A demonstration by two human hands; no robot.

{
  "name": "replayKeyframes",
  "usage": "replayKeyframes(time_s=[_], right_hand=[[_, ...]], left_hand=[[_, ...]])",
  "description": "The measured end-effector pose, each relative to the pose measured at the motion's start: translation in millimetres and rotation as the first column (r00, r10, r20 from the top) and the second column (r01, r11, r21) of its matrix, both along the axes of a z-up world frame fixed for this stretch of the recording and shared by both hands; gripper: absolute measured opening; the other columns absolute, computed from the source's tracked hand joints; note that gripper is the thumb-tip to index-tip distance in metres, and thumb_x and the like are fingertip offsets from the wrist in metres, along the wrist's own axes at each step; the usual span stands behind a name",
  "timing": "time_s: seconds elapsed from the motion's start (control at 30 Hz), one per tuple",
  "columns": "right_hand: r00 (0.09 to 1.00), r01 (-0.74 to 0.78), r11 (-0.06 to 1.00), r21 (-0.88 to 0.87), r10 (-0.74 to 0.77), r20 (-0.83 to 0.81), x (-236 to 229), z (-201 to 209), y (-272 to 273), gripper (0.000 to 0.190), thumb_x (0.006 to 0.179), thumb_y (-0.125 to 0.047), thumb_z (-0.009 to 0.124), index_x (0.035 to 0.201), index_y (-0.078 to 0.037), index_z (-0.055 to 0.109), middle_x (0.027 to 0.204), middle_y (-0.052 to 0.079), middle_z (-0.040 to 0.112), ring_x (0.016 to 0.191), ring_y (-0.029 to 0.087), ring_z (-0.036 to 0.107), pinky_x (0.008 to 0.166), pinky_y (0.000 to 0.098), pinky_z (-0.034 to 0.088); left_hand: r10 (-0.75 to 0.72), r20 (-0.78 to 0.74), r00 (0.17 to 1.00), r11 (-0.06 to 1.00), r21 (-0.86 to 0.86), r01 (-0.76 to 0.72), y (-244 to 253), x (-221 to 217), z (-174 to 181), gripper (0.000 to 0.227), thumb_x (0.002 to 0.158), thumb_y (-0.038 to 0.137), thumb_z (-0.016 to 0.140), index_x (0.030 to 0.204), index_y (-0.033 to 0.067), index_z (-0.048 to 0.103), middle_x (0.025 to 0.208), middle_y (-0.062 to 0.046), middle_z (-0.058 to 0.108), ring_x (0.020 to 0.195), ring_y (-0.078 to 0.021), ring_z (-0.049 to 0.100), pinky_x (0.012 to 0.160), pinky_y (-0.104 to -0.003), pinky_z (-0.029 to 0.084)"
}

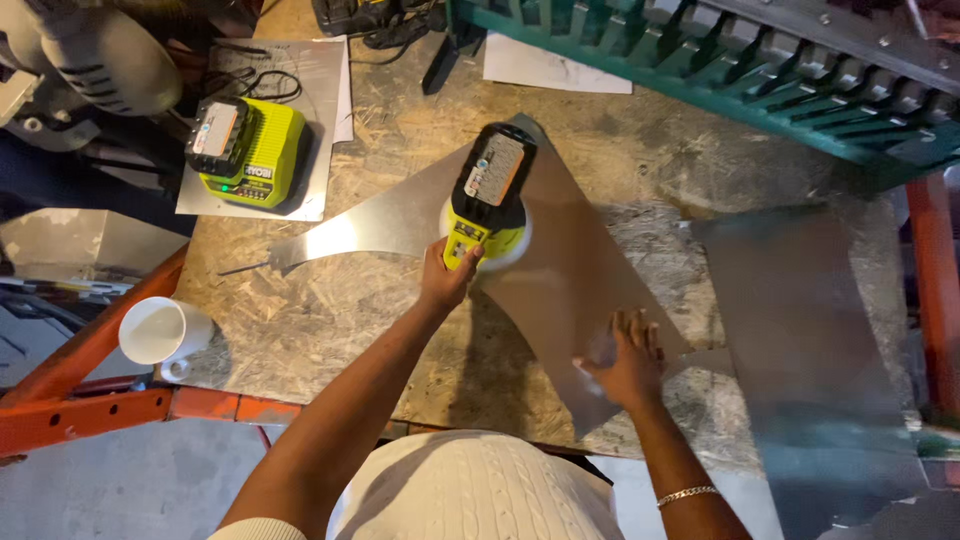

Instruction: The person sands a piece of sheet metal using a handheld power sander, moving the sander across the surface while holding the metal steady with the other hand.

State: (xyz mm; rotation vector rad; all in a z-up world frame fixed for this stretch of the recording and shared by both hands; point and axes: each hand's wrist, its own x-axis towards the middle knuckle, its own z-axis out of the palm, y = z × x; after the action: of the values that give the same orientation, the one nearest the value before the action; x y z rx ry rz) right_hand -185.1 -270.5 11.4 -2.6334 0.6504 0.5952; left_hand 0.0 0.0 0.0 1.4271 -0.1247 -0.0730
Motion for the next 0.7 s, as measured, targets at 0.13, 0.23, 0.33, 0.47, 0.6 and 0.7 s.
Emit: replayKeyframes(time_s=[0.13,0.23,0.33,0.47,0.6,0.7], right_hand=[[0.993,-0.096,0.992,-0.079,0.091,-0.071,0,-20,-22,0.111,0.074,-0.073,0.072,0.164,-0.032,0.021,0.172,0.006,0.017,0.155,0.038,0.022,0.118,0.0624,0.030],[0.973,-0.223,0.974,-0.033,0.224,0.046,-6,-14,-46,0.107,0.073,-0.062,0.081,0.160,-0.021,0.034,0.168,0.012,0.028,0.151,0.037,0.032,0.121,0.0499,0.031],[0.944,-0.329,0.943,-0.059,0.329,-0.001,-6,-25,-65,0.111,0.070,-0.049,0.086,0.162,-0.024,0.028,0.169,0.010,0.026,0.148,0.039,0.035,0.113,0.0572,0.042],[0.925,-0.364,0.929,-0.059,0.368,0.089,-15,-33,-73,0.114,0.064,-0.042,0.092,0.159,-0.018,0.034,0.166,0.012,0.032,0.148,0.038,0.036,0.121,0.0474,0.036],[0.960,-0.267,0.963,0.016,0.265,0.090,-13,-32,-68,0.111,0.064,-0.036,0.092,0.158,-0.018,0.036,0.167,0.009,0.030,0.149,0.038,0.034,0.117,0.0568,0.038],[0.979,-0.201,0.977,0.074,0.198,0.036,-14,-44,-71,0.108,0.070,-0.035,0.089,0.161,-0.023,0.031,0.170,0.004,0.024,0.152,0.036,0.030,0.111,0.0670,0.039]], left_hand=[[0.033,0.038,0.999,0.997,-0.071,-0.030,-29,26,-13,0.034,0.087,0.018,0.078,0.061,0.0065,0.059,0.043,-0.002,0.053,0.039,-0.0080,0.051,0.041,-0.020,0.041],[0.066,0.037,0.997,0.997,-0.038,-0.065,-58,47,-9,0.037,0.086,0.017,0.080,0.059,0.0036,0.058,0.041,-0.005,0.051,0.036,-0.0105,0.050,0.039,-0.020,0.039],[0.064,0.052,0.997,0.998,-0.010,-0.063,-83,76,-13,0.037,0.085,0.024,0.081,0.062,0.0056,0.060,0.042,-0.005,0.052,0.036,-0.0103,0.052,0.038,-0.023,0.040],[0.091,0.030,0.995,0.993,-0.081,-0.088,-115,87,-10,0.039,0.086,0.028,0.081,0.063,0.0070,0.058,0.041,-0.004,0.050,0.035,-0.0103,0.051,0.037,-0.021,0.039],[0.058,0.002,0.998,0.995,-0.082,-0.058,-129,88,-1,0.039,0.085,0.030,0.082,0.064,0.0090,0.058,0.041,-0.003,0.051,0.035,-0.0098,0.051,0.038,-0.021,0.040],[0.032,0.011,0.999,0.999,-0.035,-0.032,-133,73,14,0.039,0.085,0.032,0.081,0.063,0.0097,0.058,0.042,-0.003,0.052,0.036,-0.0104,0.051,0.039,-0.022,0.040]])
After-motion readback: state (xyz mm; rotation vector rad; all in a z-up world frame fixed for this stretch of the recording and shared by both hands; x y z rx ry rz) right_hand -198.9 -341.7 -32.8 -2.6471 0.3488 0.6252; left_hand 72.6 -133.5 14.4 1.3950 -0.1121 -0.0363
